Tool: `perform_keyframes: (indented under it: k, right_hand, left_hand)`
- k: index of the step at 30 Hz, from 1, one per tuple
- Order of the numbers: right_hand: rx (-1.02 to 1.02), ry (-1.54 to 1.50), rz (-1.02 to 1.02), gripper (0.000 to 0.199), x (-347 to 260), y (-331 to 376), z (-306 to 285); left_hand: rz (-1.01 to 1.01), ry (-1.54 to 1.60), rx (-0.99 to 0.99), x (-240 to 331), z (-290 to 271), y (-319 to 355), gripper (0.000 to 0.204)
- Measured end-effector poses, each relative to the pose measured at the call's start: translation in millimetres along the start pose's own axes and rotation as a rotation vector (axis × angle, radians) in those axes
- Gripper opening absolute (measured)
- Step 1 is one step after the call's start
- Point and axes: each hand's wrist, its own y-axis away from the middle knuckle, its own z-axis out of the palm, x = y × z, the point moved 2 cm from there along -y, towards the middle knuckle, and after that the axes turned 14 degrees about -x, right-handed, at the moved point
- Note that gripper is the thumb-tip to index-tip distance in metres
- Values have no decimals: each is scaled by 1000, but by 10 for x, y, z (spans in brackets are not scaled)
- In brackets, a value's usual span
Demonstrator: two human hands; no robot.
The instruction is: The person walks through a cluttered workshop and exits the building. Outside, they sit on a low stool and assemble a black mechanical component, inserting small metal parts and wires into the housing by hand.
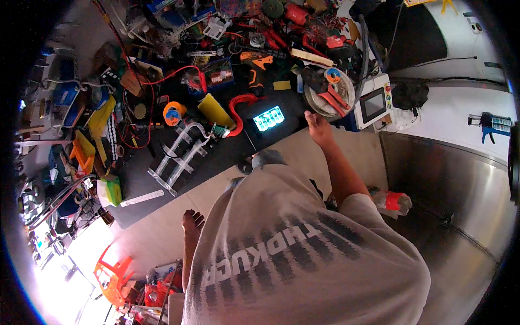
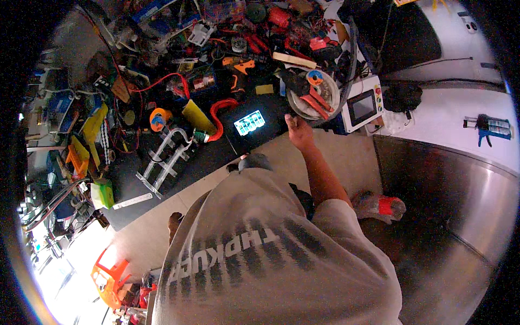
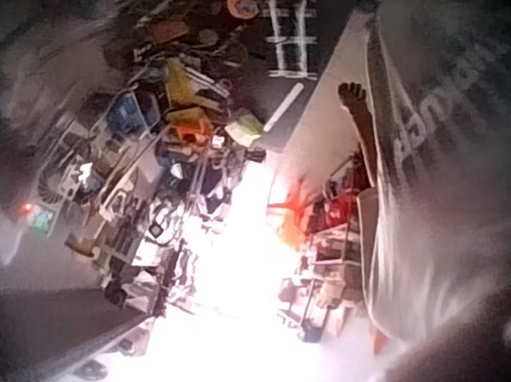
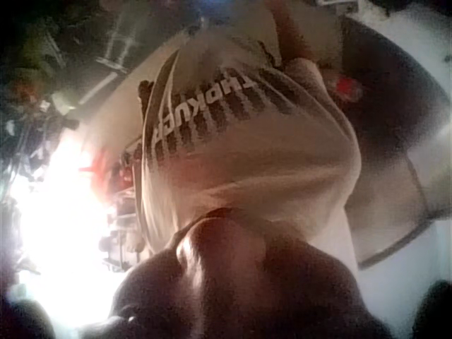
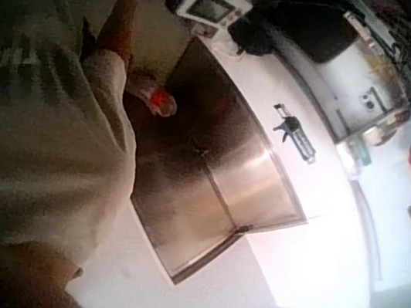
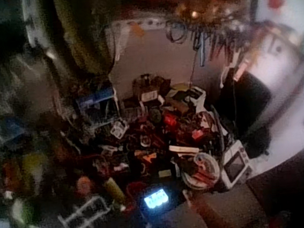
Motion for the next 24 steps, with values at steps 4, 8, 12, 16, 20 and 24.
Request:
perform_keyframes:
  k: [4,8,12,16,20,24]
  right_hand:
    - [-103,-163,287,59,-343,-86,-188]
    - [-161,2,164,36,-144,-73,-143]
    - [-43,304,-210,32,32,-40,-88]
    - [5,472,-349,47,104,-29,-50]
    - [35,489,-373,55,68,-46,-61]
    - [5,528,-352,52,174,-43,-42]
  left_hand:
    - [161,-240,-115,53,1,97,41]
    - [185,-322,-159,-25,-139,-62,43]
    - [183,-328,-166,-27,-102,-56,42]
    - [164,-308,-154,-54,-96,-45,41]
    - [165,-307,-148,-80,-112,-56,41]
    - [162,-309,-149,-80,-106,-90,40]
